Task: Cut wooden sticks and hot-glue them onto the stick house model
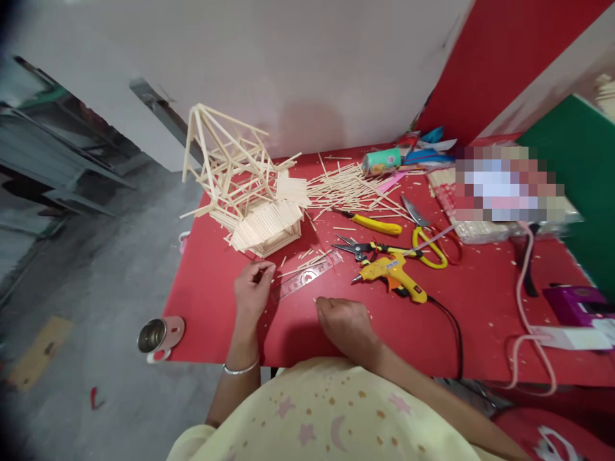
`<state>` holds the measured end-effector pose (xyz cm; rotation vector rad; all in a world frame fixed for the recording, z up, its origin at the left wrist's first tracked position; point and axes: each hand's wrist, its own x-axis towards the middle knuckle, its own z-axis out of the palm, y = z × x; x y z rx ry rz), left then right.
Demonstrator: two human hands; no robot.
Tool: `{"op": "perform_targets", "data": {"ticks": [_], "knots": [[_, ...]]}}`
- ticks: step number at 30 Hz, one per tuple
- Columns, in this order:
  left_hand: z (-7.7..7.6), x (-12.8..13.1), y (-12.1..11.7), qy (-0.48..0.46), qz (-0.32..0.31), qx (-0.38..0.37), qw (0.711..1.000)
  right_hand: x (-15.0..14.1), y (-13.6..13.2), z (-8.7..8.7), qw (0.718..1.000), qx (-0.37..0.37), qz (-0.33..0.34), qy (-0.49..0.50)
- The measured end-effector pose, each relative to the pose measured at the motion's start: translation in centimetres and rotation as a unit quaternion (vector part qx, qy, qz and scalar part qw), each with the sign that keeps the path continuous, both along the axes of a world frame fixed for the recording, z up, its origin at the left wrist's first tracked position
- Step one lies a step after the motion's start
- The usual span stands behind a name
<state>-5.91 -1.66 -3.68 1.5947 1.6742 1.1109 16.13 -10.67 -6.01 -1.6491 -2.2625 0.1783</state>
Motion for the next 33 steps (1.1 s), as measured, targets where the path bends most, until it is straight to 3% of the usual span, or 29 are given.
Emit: {"op": "perform_targets", "data": {"ticks": [5,8,14,16,18,20,22,25,29,33], "knots": [[-0.1,1.8,-0.1,0.088,-0.061,-0.008,0.994,0.2,0.1,-0.1,1.000,0.015,0.004,0.000],[0.3,3.1,-0.1,0.080,-0.099,-0.003,0.992,0.6,-0.1,0.3,0.998,0.030,0.018,0.048],[2.4,5.1,-0.7,0.008,-0.219,0.068,0.973,1.9,2.0,4.2,0.975,0.117,-0.008,0.188],[3.1,5.6,-1.4,0.028,-0.262,0.074,0.962,2.2,3.5,5.6,0.974,0.132,0.030,0.180],[3.9,5.9,-2.3,0.032,-0.312,0.065,0.947,2.5,4.8,6.3,0.971,0.126,0.116,0.166],[4.5,5.9,-3.0,-0.022,-0.336,0.030,0.941,2.9,5.6,6.4,0.961,0.115,0.175,0.180],[5.0,5.7,-3.3,-0.134,-0.322,-0.037,0.937,3.6,5.9,6.3,0.955,0.125,0.160,0.216],[5.1,5.0,-2.9,-0.258,-0.229,-0.103,0.933,5.2,5.7,6.5,0.949,0.175,0.082,0.248],[3.8,4.8,-1.8,-0.226,-0.097,-0.087,0.965,6.4,5.1,7.7,0.950,0.195,0.049,0.239],[2.6,6.1,-1.3,-0.147,-0.087,-0.032,0.985,5.7,4.9,8.2,0.959,0.172,0.055,0.218]]}}
